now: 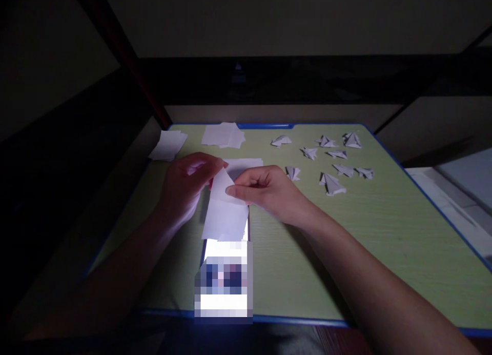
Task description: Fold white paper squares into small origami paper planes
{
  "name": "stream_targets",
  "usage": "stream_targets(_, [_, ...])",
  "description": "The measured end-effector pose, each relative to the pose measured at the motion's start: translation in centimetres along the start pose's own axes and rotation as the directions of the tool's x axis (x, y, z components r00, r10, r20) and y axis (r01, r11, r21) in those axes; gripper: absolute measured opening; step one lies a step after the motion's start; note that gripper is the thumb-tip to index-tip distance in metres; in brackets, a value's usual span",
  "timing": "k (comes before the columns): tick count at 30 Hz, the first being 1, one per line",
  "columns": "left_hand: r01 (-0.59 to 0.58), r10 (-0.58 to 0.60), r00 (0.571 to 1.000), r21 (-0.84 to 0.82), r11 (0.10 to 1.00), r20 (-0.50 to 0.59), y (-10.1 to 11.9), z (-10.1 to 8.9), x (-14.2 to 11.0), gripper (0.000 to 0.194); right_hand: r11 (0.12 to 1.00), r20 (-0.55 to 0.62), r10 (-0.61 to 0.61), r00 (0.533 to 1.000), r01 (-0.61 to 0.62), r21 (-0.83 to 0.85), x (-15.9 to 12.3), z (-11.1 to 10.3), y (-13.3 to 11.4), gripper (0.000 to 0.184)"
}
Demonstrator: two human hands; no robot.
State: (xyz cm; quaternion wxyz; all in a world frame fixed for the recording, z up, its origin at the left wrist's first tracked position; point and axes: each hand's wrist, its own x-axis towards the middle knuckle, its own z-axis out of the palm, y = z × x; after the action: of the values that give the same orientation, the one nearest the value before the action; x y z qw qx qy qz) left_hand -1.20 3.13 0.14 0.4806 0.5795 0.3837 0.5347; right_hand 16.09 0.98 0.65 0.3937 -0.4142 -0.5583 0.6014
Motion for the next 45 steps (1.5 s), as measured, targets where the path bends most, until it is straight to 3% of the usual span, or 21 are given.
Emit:
stream_targets(6, [-0.001, 0.001, 0.997, -0.004, 1.0, -0.083, -0.2, 0.1, 0.1, 0.016, 1.0, 0.016, -0.02, 1.0, 0.021, -0.014, 0.0, 0.0, 0.0, 0.019])
stream_targets(17, [-0.079, 0.076, 0.994, 0.037, 0.996, 0.073, -0.1, 0.1, 0.0, 0.016, 0.997, 0.036, -0.069, 0.997, 0.069, -0.018, -0.1, -0.3, 0.1, 0.017])
stream_targets(30, [-0.146, 0.146, 0.989, -0.02, 0.989, 0.035, 0.1, 1.4, -0.6, 0.011, 0.982, -0.04, -0.19, 0.981, 0.189, -0.027, -0.5, 1.1, -0.1, 0.029])
stream_targets(37, [-0.185, 0.191, 0.978, -0.077, 0.98, 0.086, 0.1, 1.4, -0.7, 0.012, 0.96, -0.074, -0.279, 0.957, 0.28, 0.004, -0.6, 1.5, 0.0, 0.022])
stream_targets(45, [-0.155, 0.17, 0.979, -0.122, 0.98, 0.117, -0.1, 1.6, -0.9, 0.013, 0.963, -0.078, -0.269, 0.96, 0.269, -0.014, -0.5, 1.4, 0.2, 0.023])
